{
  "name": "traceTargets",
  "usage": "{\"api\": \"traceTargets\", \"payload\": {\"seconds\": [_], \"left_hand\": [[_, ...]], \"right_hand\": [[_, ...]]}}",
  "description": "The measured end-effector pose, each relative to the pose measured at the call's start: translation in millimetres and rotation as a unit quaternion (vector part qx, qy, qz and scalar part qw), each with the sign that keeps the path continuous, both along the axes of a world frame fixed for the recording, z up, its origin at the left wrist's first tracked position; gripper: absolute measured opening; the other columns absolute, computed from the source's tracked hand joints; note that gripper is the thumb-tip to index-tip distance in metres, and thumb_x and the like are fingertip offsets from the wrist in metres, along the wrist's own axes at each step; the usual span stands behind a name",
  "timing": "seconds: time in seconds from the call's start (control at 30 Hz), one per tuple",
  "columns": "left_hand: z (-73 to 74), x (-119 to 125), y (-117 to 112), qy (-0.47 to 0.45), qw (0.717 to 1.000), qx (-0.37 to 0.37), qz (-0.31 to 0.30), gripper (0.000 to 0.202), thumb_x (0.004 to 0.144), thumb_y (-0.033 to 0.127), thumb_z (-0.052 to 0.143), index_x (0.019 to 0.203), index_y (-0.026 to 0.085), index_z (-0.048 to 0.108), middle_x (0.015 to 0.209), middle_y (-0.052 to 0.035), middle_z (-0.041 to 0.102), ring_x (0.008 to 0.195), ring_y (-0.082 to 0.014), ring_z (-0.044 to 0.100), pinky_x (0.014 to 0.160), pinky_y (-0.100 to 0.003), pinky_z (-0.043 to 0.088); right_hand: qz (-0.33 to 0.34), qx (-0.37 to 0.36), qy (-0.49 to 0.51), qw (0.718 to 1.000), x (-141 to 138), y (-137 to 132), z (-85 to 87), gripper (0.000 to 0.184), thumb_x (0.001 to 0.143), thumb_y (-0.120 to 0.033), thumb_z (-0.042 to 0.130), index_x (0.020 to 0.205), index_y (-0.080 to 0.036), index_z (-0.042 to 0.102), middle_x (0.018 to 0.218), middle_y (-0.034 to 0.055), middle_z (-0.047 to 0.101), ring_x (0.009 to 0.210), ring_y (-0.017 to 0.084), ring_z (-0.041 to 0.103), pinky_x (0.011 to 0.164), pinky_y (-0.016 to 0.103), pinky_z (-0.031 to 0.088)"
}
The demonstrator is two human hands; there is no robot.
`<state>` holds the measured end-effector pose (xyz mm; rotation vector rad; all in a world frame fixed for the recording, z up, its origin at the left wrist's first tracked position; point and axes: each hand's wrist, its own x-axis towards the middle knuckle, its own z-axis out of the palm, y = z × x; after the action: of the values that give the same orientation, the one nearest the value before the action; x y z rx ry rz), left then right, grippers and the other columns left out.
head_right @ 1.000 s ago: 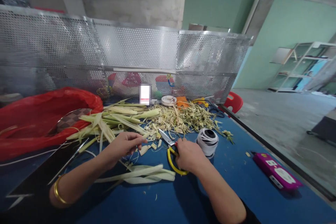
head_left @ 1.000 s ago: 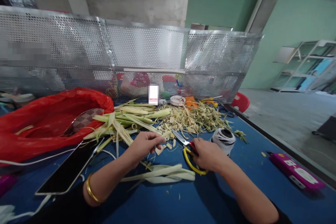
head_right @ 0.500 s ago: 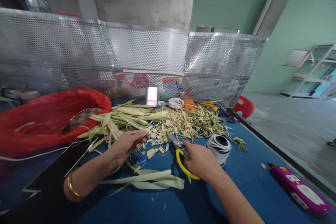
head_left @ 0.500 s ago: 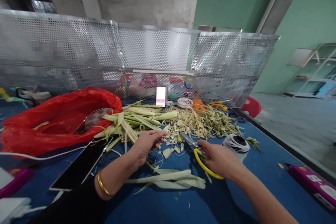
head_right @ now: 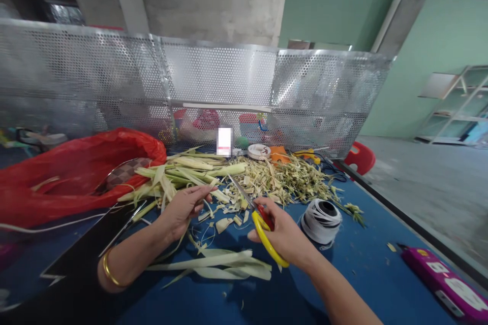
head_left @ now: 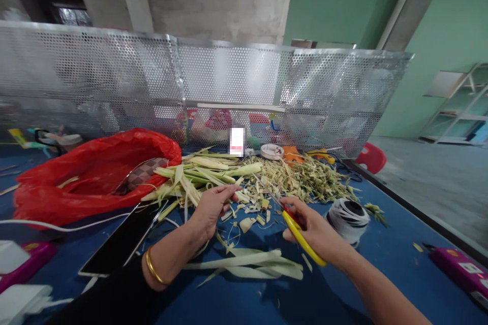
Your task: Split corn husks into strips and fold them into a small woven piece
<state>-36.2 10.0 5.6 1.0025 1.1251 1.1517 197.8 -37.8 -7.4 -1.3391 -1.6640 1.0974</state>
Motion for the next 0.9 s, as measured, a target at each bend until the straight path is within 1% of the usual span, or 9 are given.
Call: {"api": "traceTargets", "payload": {"seconds": [0.1,0.23,0.4,0.47,0.6,0.67,0.8,0.9], "left_hand": [[-2.7,2,0,0.007,1.000,0.011,0.004,0.033,0.066,0.041,0.072,0.085,0.014,0.073,0.066,0.0000,0.056,0.043,-0.0015,0.031,0.040,-0.018,0.016],[-6.7,6,0,0.027,1.000,0.007,-0.013,0.035,0.066,0.043,0.071,0.085,0.013,0.073,0.068,-0.0005,0.058,0.045,-0.0027,0.035,0.042,-0.018,0.019],[-8.6,10,-4,0.055,0.998,0.007,-0.039,0.034,0.067,0.042,0.069,0.084,0.013,0.073,0.066,-0.0009,0.059,0.044,-0.0032,0.035,0.043,-0.018,0.020],[-9.4,11,-5,0.062,0.997,0.005,-0.046,0.032,0.068,0.041,0.068,0.084,0.014,0.073,0.066,-0.0006,0.059,0.045,-0.0032,0.035,0.043,-0.018,0.020],[-10.7,13,-5,0.068,0.996,0.001,-0.053,0.030,0.069,0.039,0.066,0.084,0.014,0.073,0.066,-0.0005,0.059,0.045,-0.0032,0.035,0.043,-0.018,0.019],[-10.7,13,-5,0.068,0.996,0.001,-0.056,0.030,0.069,0.040,0.066,0.083,0.014,0.072,0.066,-0.0005,0.059,0.045,-0.0031,0.034,0.043,-0.019,0.018],[-10.3,12,-5,0.064,0.996,0.002,-0.059,0.030,0.068,0.040,0.066,0.081,0.013,0.072,0.065,-0.0003,0.058,0.044,-0.0027,0.031,0.043,-0.019,0.016],[-10.6,12,-5,0.058,0.996,-0.001,-0.061,0.030,0.068,0.040,0.066,0.083,0.014,0.073,0.066,-0.0001,0.058,0.043,-0.0026,0.029,0.043,-0.020,0.015]], "right_hand": [[0.030,-0.002,-0.027,0.999,-5,-7,3.9,0.055,0.063,-0.024,0.071,0.115,-0.023,0.052,0.077,-0.0047,0.051,0.066,0.012,0.046,0.062,0.023,0.040],[0.026,0.013,-0.056,0.998,-9,-9,2.4,0.048,0.066,-0.031,0.071,0.111,-0.022,0.056,0.074,-0.0037,0.051,0.066,0.013,0.046,0.061,0.024,0.040],[0.032,0.011,-0.031,0.999,-13,-9,-0.3,0.039,0.072,-0.031,0.066,0.109,-0.021,0.058,0.070,-0.0041,0.049,0.063,0.012,0.044,0.058,0.023,0.040],[0.031,0.001,-0.023,0.999,-14,-10,0.3,0.040,0.073,-0.030,0.065,0.112,-0.021,0.059,0.071,-0.0032,0.051,0.063,0.012,0.045,0.058,0.024,0.041],[0.025,0.010,-0.040,0.999,-15,-10,1.5,0.044,0.071,-0.031,0.067,0.113,-0.020,0.062,0.078,0.0000,0.058,0.066,0.014,0.046,0.061,0.025,0.042],[0.029,0.008,-0.040,0.999,-15,-10,1.1,0.044,0.071,-0.032,0.067,0.113,-0.020,0.063,0.076,-0.0003,0.058,0.064,0.013,0.045,0.059,0.025,0.041],[0.042,0.012,-0.035,0.998,-16,-10,-0.2,0.041,0.074,-0.035,0.065,0.112,-0.020,0.065,0.067,-0.0028,0.053,0.058,0.011,0.039,0.053,0.023,0.035],[0.045,0.029,-0.040,0.998,-18,-11,1.1,0.038,0.075,-0.037,0.063,0.108,-0.020,0.067,0.067,-0.0024,0.054,0.059,0.011,0.039,0.055,0.024,0.036]]}}
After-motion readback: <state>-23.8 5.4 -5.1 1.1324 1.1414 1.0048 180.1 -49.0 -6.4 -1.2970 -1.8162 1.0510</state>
